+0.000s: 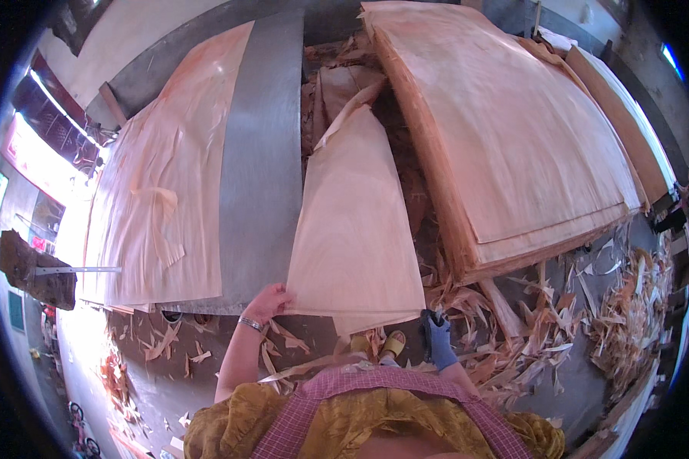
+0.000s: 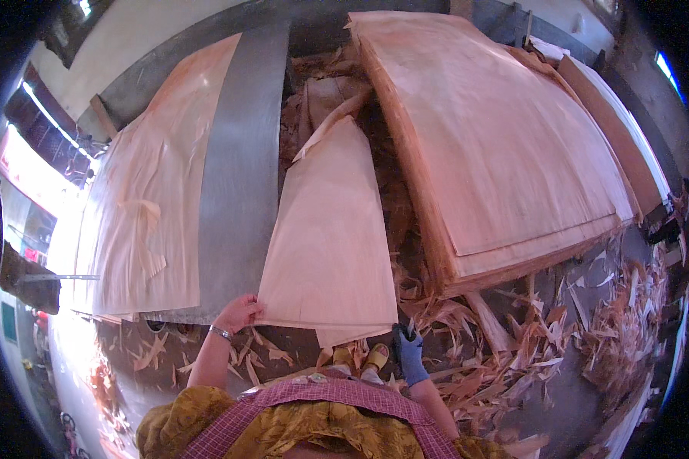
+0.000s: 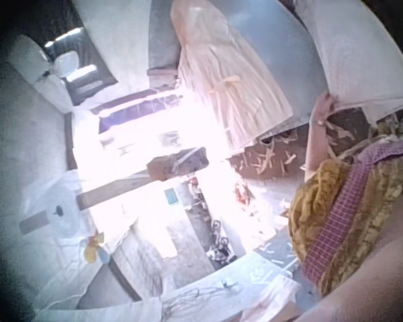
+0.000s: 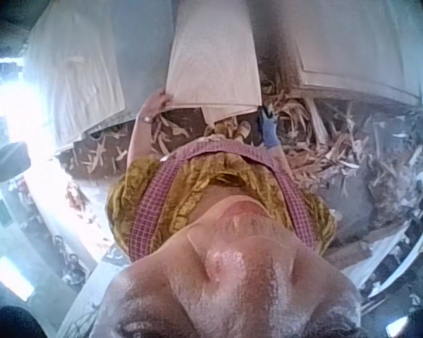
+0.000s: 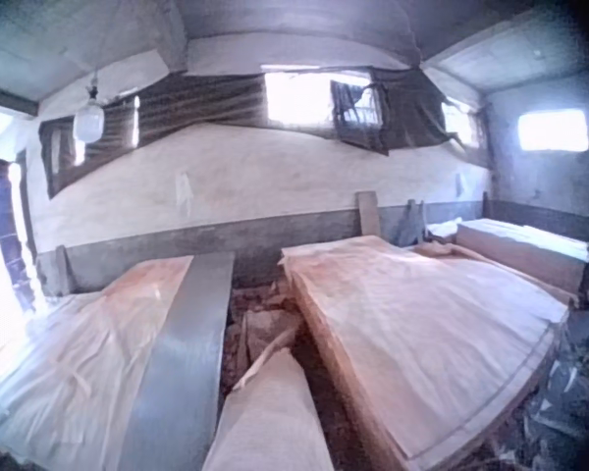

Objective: The person joins sheets of wood veneer by applying strips of white tape, cuts the edges with shears, and stacks the prepared sheets on top of each other.

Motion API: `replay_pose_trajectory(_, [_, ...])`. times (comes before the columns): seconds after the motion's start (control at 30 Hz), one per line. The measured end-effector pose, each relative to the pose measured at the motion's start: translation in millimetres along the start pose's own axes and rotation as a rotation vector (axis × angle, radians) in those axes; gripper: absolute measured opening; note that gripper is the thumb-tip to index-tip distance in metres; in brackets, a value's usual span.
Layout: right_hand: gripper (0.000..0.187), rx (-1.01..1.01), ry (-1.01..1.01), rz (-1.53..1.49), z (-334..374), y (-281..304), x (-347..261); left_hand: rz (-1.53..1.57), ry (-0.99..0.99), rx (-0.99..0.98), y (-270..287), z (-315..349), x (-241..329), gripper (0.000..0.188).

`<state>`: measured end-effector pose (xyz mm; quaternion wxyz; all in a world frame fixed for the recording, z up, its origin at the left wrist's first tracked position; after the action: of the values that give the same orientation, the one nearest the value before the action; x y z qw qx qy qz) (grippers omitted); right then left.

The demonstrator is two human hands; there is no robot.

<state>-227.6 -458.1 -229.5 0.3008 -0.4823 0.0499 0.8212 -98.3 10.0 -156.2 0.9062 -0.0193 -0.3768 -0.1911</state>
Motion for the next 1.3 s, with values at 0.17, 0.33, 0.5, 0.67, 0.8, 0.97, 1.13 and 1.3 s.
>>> replay_pose_trajectory(0.17, [0.025,0.055,-0.246,-0.021,21,-21,18,0.003,-0.007,-0.017,-4,2,-19,0.009])
replay_pose_trajectory(0.33, [0.027,0.075,-0.336,-0.041,18,-11,44,-0.136,-0.018,-0.015,-16,-7,2,0.010])
replay_pose_trajectory(0.5, [0.029,0.056,-0.408,0.084,3,7,57,-0.069,-0.056,-0.029,-15,-9,10,0.010])
replay_pose_trajectory(0.67, [0.031,-0.002,-0.360,0.074,0,4,40,0.027,-0.026,-0.019,-25,2,16,0.011])
replay_pose_trajectory(0.8, [0.027,0.004,-0.298,0.091,-9,5,49,-0.045,-0.065,-0.034,-28,-8,18,0.010])
replay_pose_trajectory(0.97, [0.024,0.060,-0.103,0.157,-31,38,48,-0.059,-0.199,-0.057,-54,1,53,0.013])
replay_pose_trajectory(1.13, [0.022,-0.027,-0.153,0.243,-11,-5,28,0.046,-0.157,-0.032,-40,-5,-13,0.009])
replay_pose_trajectory(1.3, [0.027,0.003,0.072,0.409,0,-4,31,0.037,-0.113,0.003,-58,9,-52,0.009])
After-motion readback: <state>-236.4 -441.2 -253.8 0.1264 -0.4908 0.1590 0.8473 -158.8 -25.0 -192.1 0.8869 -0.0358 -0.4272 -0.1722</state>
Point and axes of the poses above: each hand's wrist, its own z-axis away from the middle knuckle, its own y-axis out of the back of the hand, x = y × z, the point moved 9 cm from there along -z, towards the middle knuckle, and after that the axes turned 12 degrees about -z, right-handed, at the moved point
